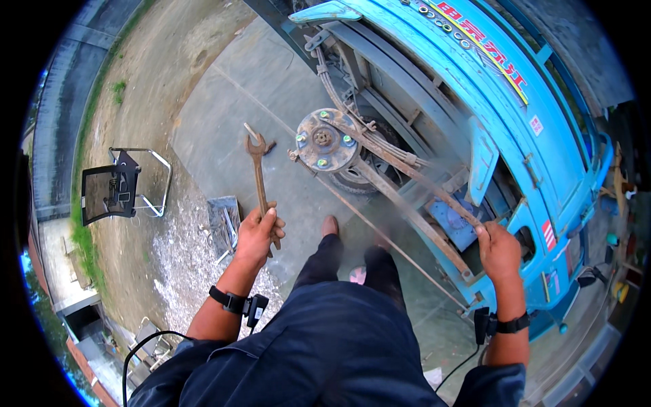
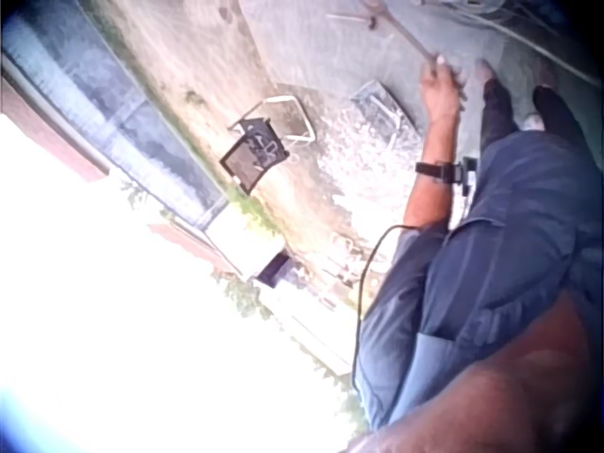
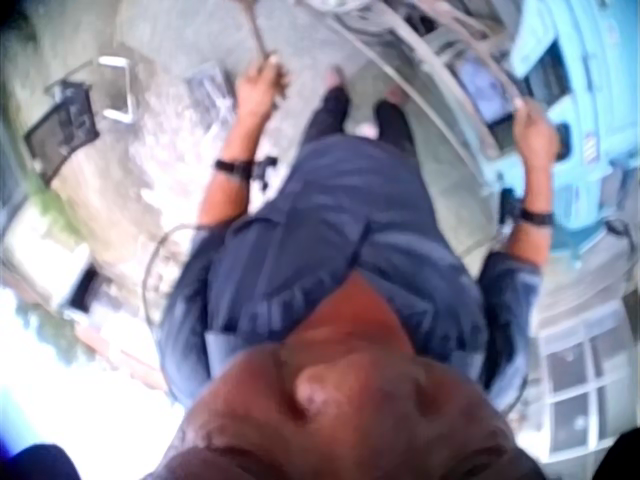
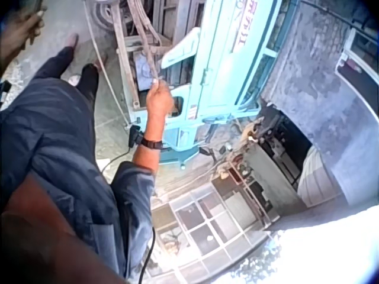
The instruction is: The person works on the underside of a small blue three-wheeled vehicle, first using a wrench to turn a central hub component and then picking up a hammer and another wrench to further work on the assembly.
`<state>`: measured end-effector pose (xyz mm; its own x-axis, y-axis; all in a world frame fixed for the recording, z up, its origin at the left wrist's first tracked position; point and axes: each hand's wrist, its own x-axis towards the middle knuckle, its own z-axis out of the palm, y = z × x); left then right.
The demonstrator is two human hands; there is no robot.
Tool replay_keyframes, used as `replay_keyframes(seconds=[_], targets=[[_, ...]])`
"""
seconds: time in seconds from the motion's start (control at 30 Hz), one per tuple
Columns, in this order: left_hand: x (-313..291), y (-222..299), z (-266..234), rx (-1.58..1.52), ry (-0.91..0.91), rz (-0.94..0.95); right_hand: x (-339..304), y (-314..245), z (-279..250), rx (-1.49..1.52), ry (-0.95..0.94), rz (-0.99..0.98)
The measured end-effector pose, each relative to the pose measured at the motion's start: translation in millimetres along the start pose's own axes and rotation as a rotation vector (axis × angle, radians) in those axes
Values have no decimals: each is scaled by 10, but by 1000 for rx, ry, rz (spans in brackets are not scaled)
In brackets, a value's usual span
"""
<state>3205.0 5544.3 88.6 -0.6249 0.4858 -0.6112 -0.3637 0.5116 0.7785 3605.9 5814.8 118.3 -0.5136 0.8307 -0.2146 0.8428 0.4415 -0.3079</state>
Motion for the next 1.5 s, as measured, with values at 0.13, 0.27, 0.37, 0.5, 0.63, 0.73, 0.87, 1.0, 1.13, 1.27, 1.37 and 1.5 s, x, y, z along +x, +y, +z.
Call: replay_keyframes(seconds=[0.13, 0.27, 0.37, 0.5, 0.63, 0.73, 0.87, 1.0, 1.13, 1.27, 1.37, 1.5], targets=[[-32, 21, -13, 36, 11, 9, -95, 73, 345, -82, -4, -45], [-15, -43, -88, 33, 12, 15, -146, 31, 487, 106, 52, -33], [-21, -12, -91, 51, 24, -2, -81, 26, 486, 102, 28, -1], [-5, -22, -138, 77, 14, -3, 80, 14, 441, 118, 89, -34], [-3, 43, -205, 236, 15, 57, 93, 16, 450, 175, 72, -1], [8, 61, -290, 406, 44, 161, 101, 38, 447, 161, 26, 21], [66, 93, -434, 829, 122, 517, 31, -82, 390, 217, -28, 85], [47, 275, -389, 923, 86, 517, 21, -87, 374, 231, -24, 98], [134, 369, -363, 1010, 66, 599, -9, -87, 362, 212, -93, 140], [287, 403, -361, 1068, 94, 732, -106, -55, 478, 249, -75, 135], [414, 423, -411, 1125, 88, 801, -85, -58, 493, 254, -84, 133], [571, 493, -462, 1207, 68, 868, -87, -14, 521, 276, -85, 110]])
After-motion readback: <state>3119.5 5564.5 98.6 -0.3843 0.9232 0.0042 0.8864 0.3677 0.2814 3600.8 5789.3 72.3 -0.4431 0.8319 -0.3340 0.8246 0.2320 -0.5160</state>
